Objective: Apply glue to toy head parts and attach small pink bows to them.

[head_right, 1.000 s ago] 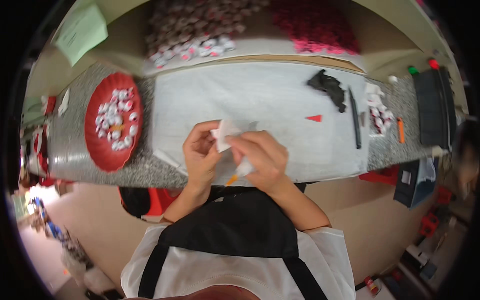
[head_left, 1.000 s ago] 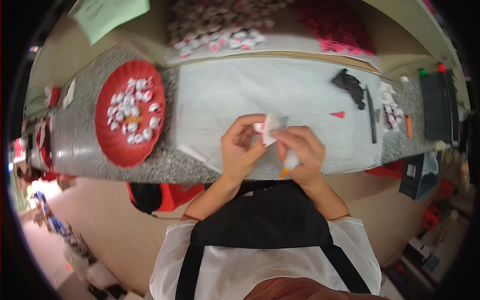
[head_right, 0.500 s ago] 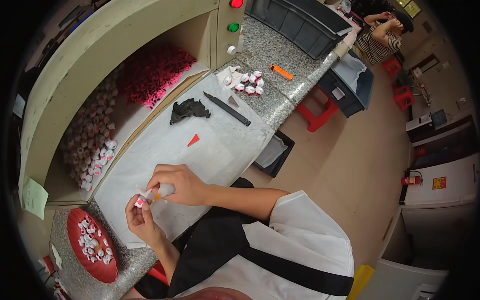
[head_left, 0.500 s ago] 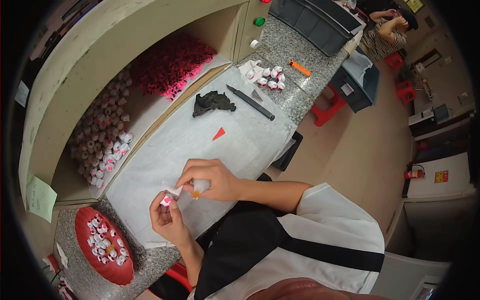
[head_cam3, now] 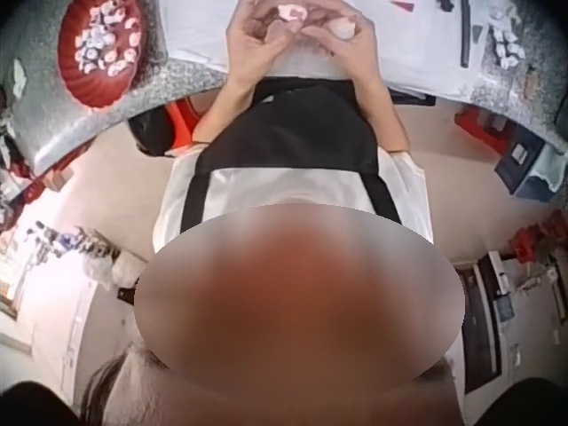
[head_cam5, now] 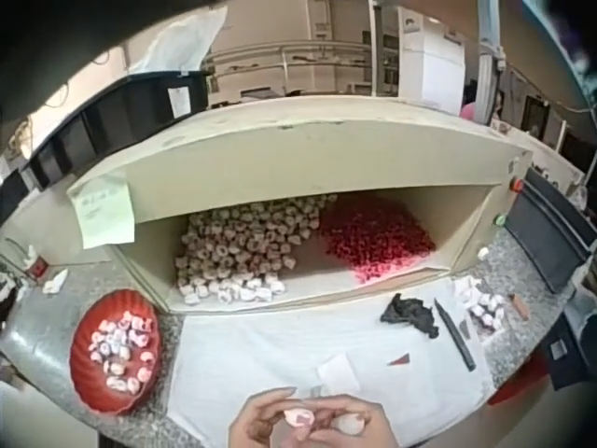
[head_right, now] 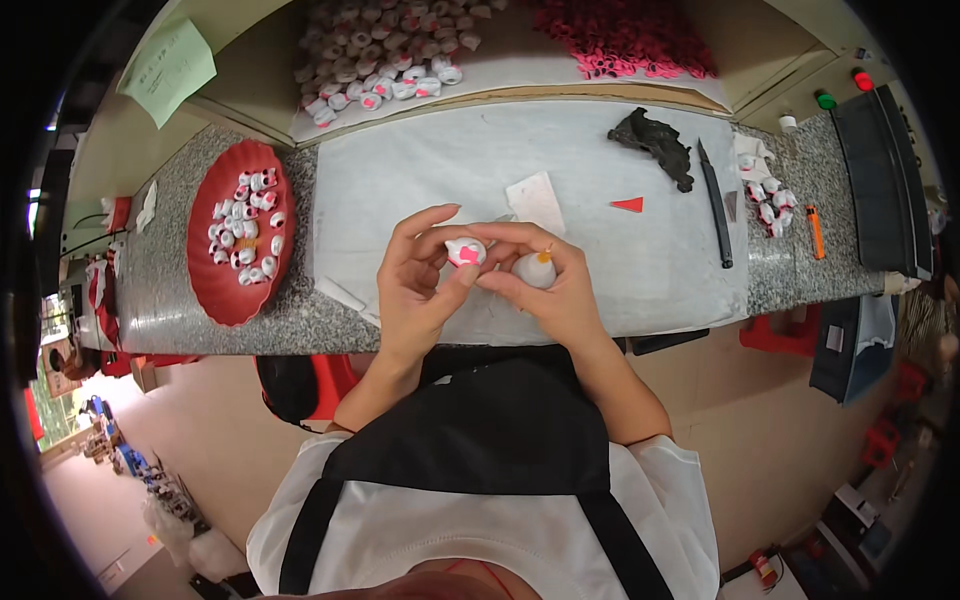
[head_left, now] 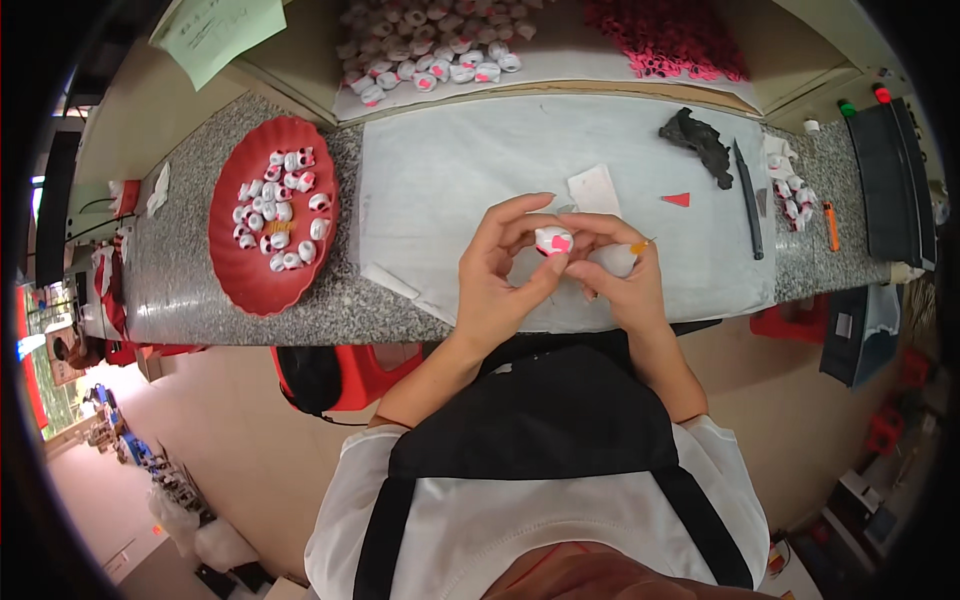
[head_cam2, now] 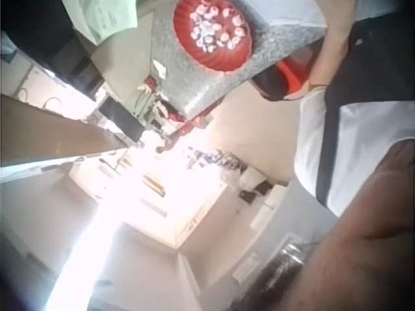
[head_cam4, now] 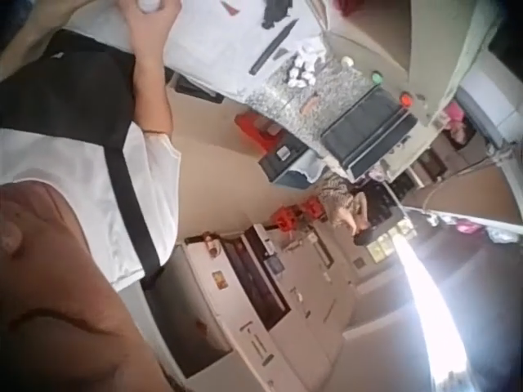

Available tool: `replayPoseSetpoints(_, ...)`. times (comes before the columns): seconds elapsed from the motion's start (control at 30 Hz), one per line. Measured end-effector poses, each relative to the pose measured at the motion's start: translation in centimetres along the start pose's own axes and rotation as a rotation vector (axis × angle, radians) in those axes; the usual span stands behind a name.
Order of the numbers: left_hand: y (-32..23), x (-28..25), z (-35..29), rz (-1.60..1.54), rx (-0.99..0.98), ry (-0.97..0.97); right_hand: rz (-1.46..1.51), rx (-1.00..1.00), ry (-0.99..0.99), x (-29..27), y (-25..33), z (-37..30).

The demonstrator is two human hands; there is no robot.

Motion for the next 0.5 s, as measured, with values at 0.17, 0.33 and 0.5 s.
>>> replayPoseSetpoints(0.17, 0.3, -0.2, -0.2, -0.028, -0.053, 0.068, 0.126, 0.082, 0.076, -0.3, -0.7, 0.0)
replayPoseSetpoints(0.33, 0.2, -0.3, -0.2, -0.273, -0.126, 0.055, 0.436, 0.132, 0.092, -0.2, -0.8, 0.1)
replayPoseSetpoints(0.5, 0.5, -0.6, -0.7, -0.275, -0.105, 0.019, 0.489, 0.11, 0.224, -0.2, -1.3, 0.3)
Point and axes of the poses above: each hand's wrist, its own z-axis towards the middle knuckle, its own x-axis out of the palm, y = z × x, the point moved 1 cm from there along z, towards the middle knuckle, and after that the axes turned 12 degrees about x, right-handed, at the moved point
